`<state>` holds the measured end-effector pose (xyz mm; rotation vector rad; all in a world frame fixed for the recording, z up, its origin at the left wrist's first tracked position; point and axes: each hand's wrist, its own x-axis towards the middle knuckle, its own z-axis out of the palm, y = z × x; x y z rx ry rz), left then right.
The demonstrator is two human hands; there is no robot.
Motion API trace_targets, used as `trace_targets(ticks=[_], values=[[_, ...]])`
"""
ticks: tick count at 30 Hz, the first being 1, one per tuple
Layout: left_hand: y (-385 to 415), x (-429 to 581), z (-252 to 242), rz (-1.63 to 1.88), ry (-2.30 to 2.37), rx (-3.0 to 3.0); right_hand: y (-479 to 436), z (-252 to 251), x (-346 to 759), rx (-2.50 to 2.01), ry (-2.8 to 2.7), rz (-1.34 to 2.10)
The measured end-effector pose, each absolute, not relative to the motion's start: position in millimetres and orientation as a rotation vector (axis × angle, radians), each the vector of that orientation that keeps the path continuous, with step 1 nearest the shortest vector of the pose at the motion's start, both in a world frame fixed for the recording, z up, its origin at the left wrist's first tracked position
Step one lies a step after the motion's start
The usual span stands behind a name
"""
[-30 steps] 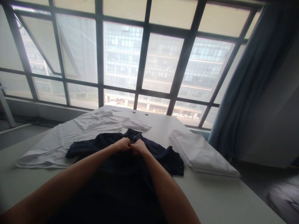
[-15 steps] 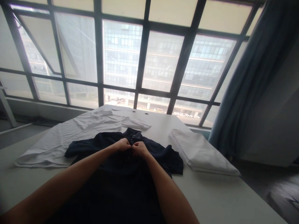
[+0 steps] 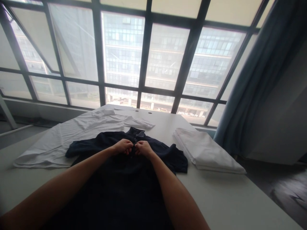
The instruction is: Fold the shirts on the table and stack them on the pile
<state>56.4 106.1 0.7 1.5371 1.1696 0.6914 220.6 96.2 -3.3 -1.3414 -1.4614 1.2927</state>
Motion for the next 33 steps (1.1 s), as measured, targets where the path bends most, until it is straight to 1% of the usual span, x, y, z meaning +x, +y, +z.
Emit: trace_targets(ticks=[13, 22, 33], values=[[105, 59, 4, 0.673, 1.195, 1.606, 96, -3, 221, -1.354, -1.454, 1.355], [110, 63, 0, 0.618, 1.389, 1.591, 97, -3, 216, -1.471, -1.507, 1.209], [119, 67, -9, 0.632, 1.442, 1.609, 101, -8, 215, -1.519, -1.600, 1.085]])
